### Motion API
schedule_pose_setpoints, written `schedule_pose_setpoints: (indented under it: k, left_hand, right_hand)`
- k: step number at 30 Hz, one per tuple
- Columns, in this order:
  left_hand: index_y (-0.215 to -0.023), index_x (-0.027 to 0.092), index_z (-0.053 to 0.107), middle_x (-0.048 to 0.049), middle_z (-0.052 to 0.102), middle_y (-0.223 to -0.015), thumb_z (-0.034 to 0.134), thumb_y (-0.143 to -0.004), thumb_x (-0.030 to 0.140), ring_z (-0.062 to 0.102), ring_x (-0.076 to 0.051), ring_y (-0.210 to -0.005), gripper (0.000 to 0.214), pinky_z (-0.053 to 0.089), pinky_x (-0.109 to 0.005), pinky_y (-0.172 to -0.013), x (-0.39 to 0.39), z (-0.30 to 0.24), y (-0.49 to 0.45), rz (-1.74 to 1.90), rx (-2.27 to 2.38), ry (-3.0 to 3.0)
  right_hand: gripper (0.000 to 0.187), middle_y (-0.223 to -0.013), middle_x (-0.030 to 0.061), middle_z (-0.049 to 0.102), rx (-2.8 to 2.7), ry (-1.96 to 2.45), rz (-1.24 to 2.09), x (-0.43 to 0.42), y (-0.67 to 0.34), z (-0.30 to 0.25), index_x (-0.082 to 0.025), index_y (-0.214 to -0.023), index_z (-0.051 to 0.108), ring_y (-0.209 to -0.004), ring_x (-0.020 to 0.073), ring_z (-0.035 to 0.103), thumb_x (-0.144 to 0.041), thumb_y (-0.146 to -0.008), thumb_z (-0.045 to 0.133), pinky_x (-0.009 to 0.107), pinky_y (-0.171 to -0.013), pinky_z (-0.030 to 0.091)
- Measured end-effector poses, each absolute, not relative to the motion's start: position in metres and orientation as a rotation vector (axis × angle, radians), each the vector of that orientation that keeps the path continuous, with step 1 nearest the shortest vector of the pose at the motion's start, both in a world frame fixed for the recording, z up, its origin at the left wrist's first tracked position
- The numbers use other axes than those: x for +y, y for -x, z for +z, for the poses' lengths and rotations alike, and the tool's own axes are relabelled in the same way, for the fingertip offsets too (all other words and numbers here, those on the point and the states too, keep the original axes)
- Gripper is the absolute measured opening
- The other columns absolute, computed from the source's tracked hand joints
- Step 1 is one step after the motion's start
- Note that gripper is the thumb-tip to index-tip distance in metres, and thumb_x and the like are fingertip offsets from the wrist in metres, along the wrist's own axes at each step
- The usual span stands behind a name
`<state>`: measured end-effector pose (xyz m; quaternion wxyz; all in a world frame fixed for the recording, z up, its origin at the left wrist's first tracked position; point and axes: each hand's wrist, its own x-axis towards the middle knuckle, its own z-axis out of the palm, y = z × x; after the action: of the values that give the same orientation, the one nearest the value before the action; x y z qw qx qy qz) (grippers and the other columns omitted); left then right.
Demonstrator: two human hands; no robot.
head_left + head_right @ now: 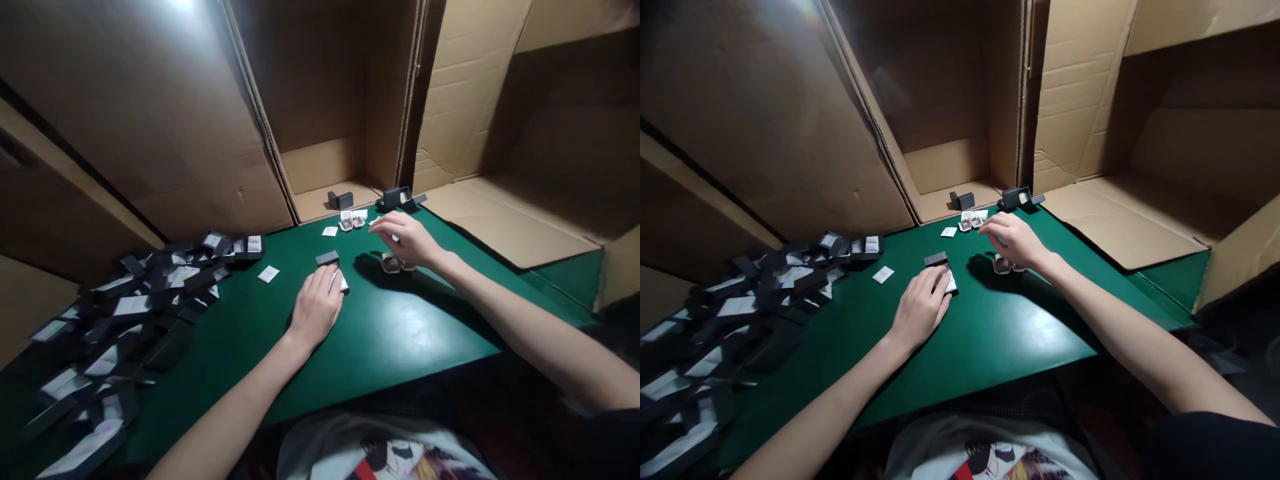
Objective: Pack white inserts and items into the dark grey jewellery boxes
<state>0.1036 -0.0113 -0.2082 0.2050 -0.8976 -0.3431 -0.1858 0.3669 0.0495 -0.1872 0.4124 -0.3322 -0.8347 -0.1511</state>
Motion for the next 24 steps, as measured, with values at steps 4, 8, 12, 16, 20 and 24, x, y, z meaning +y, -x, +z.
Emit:
schedule_pose_setpoints:
  k: [4,8,12,16,20,24]
  left_hand:
    - [-0.127,0.003,0.044,-0.0124,0.041,-0.129,0.050,-0.090,0.013,0.038,-0.023,-0.118,0.038,0.037,-0.035,-0.103,-0.006,-0.220,-0.101,-0.633,-0.926,2.617]
    - [-0.134,0.009,0.039,-0.0058,0.032,-0.138,0.043,-0.093,0.023,0.031,-0.020,-0.127,0.044,0.037,-0.034,-0.105,-0.003,-0.222,-0.095,-0.641,-0.962,2.721]
    - [-0.138,0.011,0.034,-0.0047,0.027,-0.141,0.038,-0.094,0.028,0.027,-0.018,-0.130,0.048,0.033,-0.035,-0.108,-0.005,-0.218,-0.091,-0.611,-0.972,2.774]
    - [-0.138,0.012,0.033,-0.0069,0.026,-0.141,0.037,-0.095,0.027,0.026,-0.021,-0.130,0.046,0.029,-0.043,-0.109,-0.008,-0.214,-0.088,-0.618,-0.957,2.810]
    - [-0.129,0.012,0.044,-0.0065,0.035,-0.136,0.034,-0.095,0.018,0.031,-0.019,-0.127,0.036,0.029,-0.041,-0.109,-0.004,-0.211,-0.086,-0.872,-0.830,2.801]
    - [-0.128,0.012,0.046,-0.0069,0.041,-0.131,0.037,-0.093,0.016,0.037,-0.020,-0.122,0.036,0.036,-0.039,-0.104,0.000,-0.212,-0.085,-0.867,-0.832,2.846]
  right_hand:
    - [0.022,-0.089,0.0039,0.063,-2.014,1.099,-0.395,0.061,-0.391,-0.188,-0.015,-0.091,0.064,-0.082,0.0162,0.056,-0.017,-0.087,0.043,0.030,-0.075,0.044]
    - [0.026,-0.097,0.0053,0.064,-2.041,1.433,-0.309,0.071,-0.416,-0.189,-0.015,-0.096,0.066,-0.090,0.0206,0.057,-0.024,-0.086,0.044,0.032,-0.079,0.044]
    - [0.033,-0.109,0.0081,0.061,-2.132,1.657,-0.248,0.077,-0.430,-0.190,-0.012,-0.108,0.063,-0.100,0.0243,0.055,-0.028,-0.086,0.044,0.033,-0.083,0.043]
    - [0.031,-0.109,0.0070,0.061,-2.268,1.721,-0.117,0.077,-0.430,-0.197,-0.016,-0.101,0.066,-0.096,0.0235,0.057,-0.034,-0.085,0.046,0.032,-0.078,0.045]
    - [0.028,-0.121,0.0043,0.055,-2.264,1.733,-0.036,0.077,-0.426,-0.206,-0.021,-0.094,0.069,-0.098,0.0237,0.057,-0.038,-0.083,0.049,0.033,-0.077,0.045]
    - [0.027,-0.121,0.0021,0.054,-2.266,1.708,-0.095,0.077,-0.420,-0.210,-0.023,-0.095,0.068,-0.097,0.0235,0.057,-0.040,-0.084,0.050,0.032,-0.074,0.045]
